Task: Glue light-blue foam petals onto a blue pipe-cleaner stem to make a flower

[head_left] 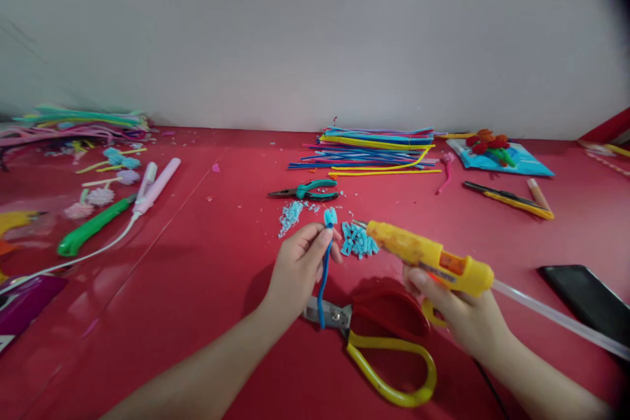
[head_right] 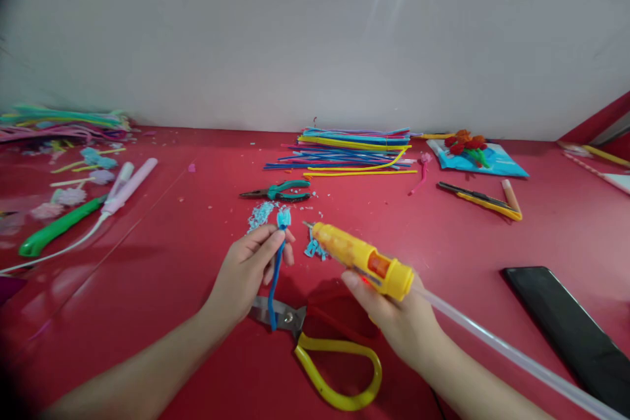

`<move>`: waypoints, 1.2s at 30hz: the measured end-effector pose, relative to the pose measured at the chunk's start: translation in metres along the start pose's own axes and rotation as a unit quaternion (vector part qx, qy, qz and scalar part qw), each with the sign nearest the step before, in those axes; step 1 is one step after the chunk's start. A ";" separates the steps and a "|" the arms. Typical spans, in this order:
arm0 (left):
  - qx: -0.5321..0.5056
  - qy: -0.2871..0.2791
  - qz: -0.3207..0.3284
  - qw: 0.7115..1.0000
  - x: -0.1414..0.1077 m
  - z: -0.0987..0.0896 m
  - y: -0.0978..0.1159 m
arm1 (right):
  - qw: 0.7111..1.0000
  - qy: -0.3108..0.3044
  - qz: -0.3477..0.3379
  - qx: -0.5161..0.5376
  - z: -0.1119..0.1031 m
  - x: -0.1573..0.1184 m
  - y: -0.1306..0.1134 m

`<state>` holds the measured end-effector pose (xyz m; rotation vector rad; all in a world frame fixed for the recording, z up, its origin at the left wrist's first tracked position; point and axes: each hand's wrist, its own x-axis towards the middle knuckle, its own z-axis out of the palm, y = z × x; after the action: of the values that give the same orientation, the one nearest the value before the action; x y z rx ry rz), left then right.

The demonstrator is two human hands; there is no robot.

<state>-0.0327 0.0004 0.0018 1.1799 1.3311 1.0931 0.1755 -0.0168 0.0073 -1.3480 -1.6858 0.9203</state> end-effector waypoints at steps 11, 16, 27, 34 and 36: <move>-0.017 -0.023 -0.016 0.999 0.002 0.002 -0.003 | 0.963 -0.047 0.115 -0.241 -0.019 0.047 0.041; -0.011 -0.049 -0.019 0.999 0.004 0.002 -0.006 | 0.913 -0.057 0.113 -0.387 -0.027 0.051 0.042; 0.000 -0.081 -0.006 0.997 0.004 0.005 -0.016 | 0.913 -0.081 -0.085 -0.391 0.010 0.048 0.009; 0.011 -0.074 0.000 0.997 0.003 0.005 -0.014 | 0.942 -0.080 -0.139 -0.295 0.035 0.056 0.024; 0.012 -0.075 -0.004 0.997 0.003 0.005 -0.013 | 0.953 -0.083 -0.131 -0.260 0.035 0.057 0.028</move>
<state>-0.0290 0.0018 -0.0121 1.2483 1.2343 0.9654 0.1479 0.0418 -0.0251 -1.3480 -2.2827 0.4568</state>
